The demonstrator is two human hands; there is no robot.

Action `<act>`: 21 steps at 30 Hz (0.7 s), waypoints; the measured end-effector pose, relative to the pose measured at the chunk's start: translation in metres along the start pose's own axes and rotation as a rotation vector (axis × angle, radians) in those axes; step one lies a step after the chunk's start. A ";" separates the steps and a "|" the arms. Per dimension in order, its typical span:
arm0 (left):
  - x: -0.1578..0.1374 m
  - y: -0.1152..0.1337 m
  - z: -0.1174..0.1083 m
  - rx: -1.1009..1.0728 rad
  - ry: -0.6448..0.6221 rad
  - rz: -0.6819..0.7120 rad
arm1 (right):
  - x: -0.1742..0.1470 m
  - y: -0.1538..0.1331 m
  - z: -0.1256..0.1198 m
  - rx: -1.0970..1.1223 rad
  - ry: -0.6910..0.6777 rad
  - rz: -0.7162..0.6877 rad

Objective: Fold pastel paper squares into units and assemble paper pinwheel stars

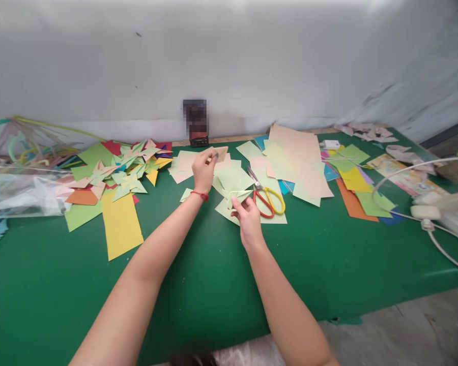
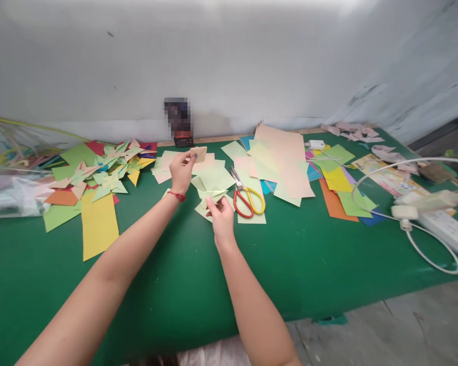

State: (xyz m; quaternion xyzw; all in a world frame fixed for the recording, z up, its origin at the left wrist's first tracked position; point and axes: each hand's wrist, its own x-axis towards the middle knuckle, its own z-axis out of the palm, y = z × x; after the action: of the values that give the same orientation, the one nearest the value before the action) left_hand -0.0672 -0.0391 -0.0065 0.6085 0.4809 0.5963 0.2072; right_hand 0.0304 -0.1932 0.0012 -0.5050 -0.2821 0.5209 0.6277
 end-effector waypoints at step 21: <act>-0.151 0.057 -0.106 -0.329 -0.140 -0.496 | -0.010 0.011 0.006 -0.051 -0.186 -0.016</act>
State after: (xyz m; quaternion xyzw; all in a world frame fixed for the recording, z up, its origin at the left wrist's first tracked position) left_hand -0.1193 -0.2249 -0.0172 0.4704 0.4962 0.5540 0.4751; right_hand 0.0183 -0.2012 -0.0052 -0.4678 -0.3564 0.5532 0.5900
